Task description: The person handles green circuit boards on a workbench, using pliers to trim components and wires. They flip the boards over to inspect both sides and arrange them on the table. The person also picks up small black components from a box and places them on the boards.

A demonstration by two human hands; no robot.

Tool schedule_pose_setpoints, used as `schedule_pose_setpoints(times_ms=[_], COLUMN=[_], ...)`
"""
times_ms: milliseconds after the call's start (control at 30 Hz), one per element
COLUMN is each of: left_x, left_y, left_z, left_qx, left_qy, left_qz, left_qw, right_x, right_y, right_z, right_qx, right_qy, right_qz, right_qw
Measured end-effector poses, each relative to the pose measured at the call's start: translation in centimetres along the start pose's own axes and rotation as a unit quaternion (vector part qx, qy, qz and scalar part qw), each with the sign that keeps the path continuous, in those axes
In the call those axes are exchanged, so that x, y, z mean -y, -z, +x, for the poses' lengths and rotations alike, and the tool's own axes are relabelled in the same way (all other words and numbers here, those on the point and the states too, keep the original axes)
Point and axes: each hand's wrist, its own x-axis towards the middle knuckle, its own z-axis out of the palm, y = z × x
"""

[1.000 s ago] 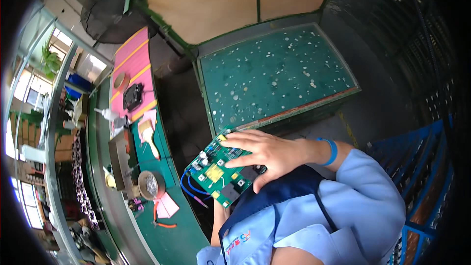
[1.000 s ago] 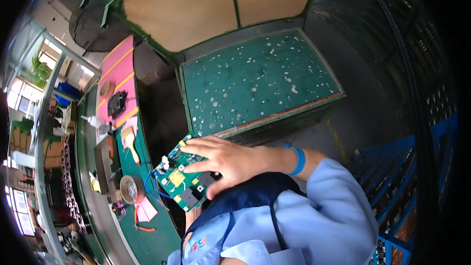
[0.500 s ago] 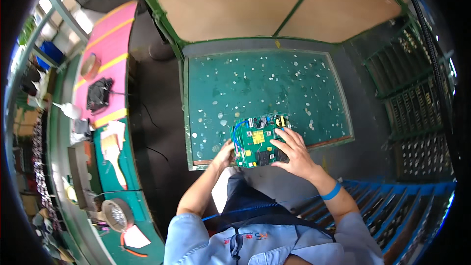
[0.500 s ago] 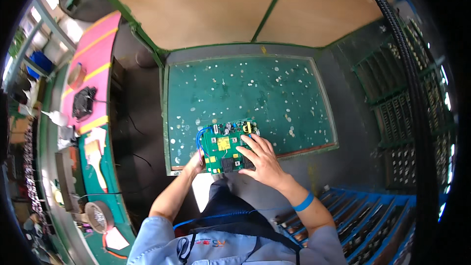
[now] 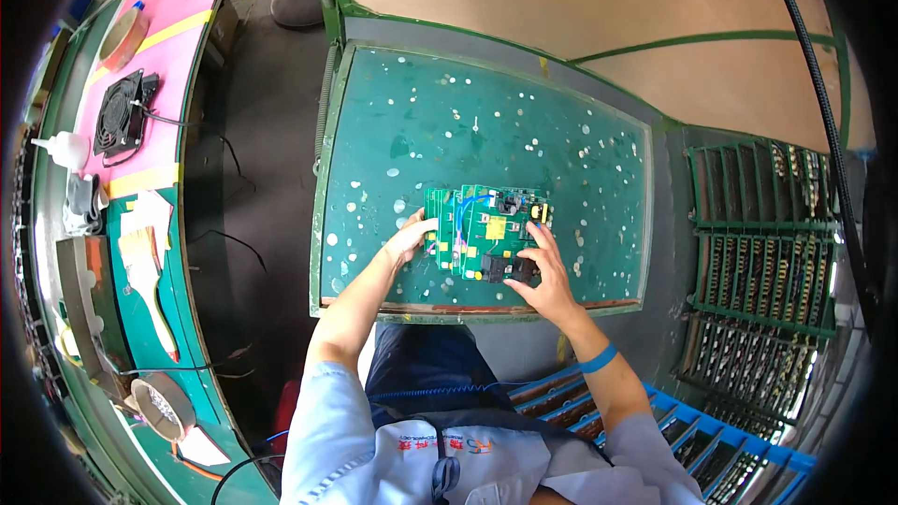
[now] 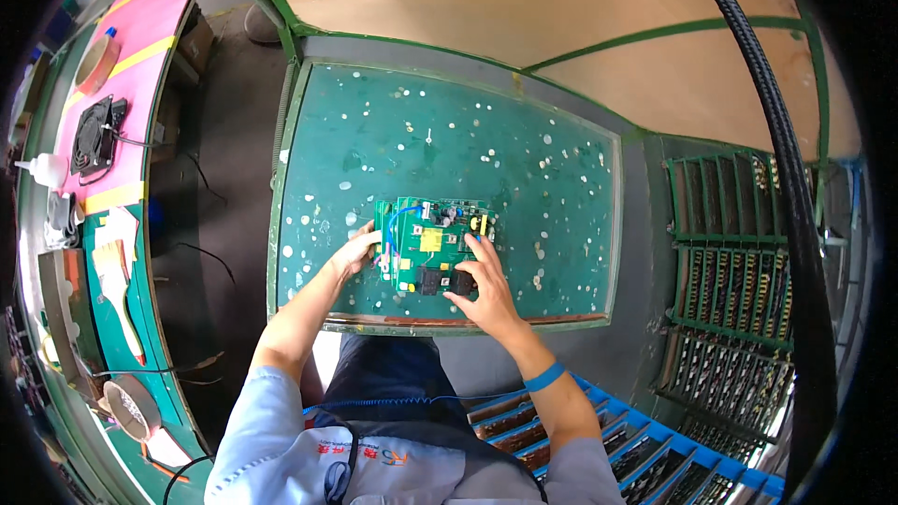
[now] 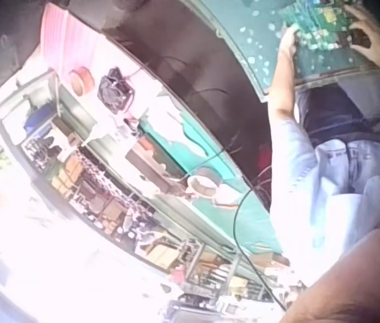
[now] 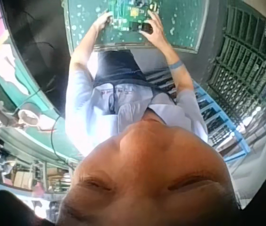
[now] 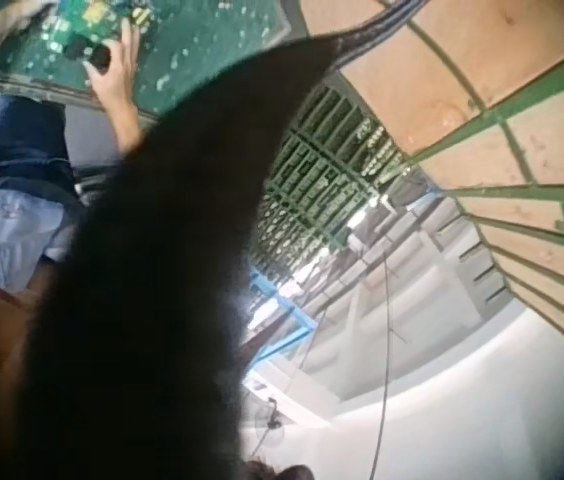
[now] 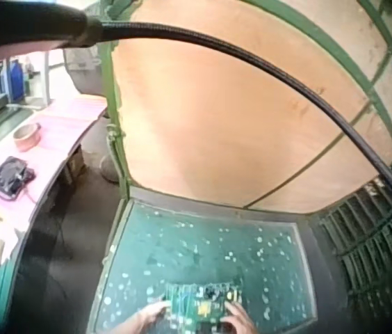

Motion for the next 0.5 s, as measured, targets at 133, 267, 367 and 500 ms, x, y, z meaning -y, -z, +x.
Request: schedule_pose_setpoints(times_ms=[133, 267, 367, 500], left_x=[0.0, 2.2, -0.9, -0.9], left_y=[0.3, 0.8, -2.8, -6.5], left_z=[-0.5, -1.9, -7.0, -10.7], left_qx=[-0.017, -0.210, -0.299, -0.305], left_qy=[0.011, -0.151, -0.256, -0.359], left_qz=[-0.034, 0.224, 0.270, 0.500], left_qw=[0.999, 0.940, 0.879, 0.726], right_x=[-0.9, -1.5, -1.7, -1.3], right_y=[-0.2, -0.8, -1.5, -1.2], right_z=[0.4, 0.7, 0.4, 0.7], right_qx=[0.008, 0.000, -0.017, -0.019], right_qy=[0.029, 0.054, 0.051, 0.037], right_qz=[-0.002, -0.008, 0.015, 0.075], right_qw=[1.000, 0.999, 0.998, 0.996])
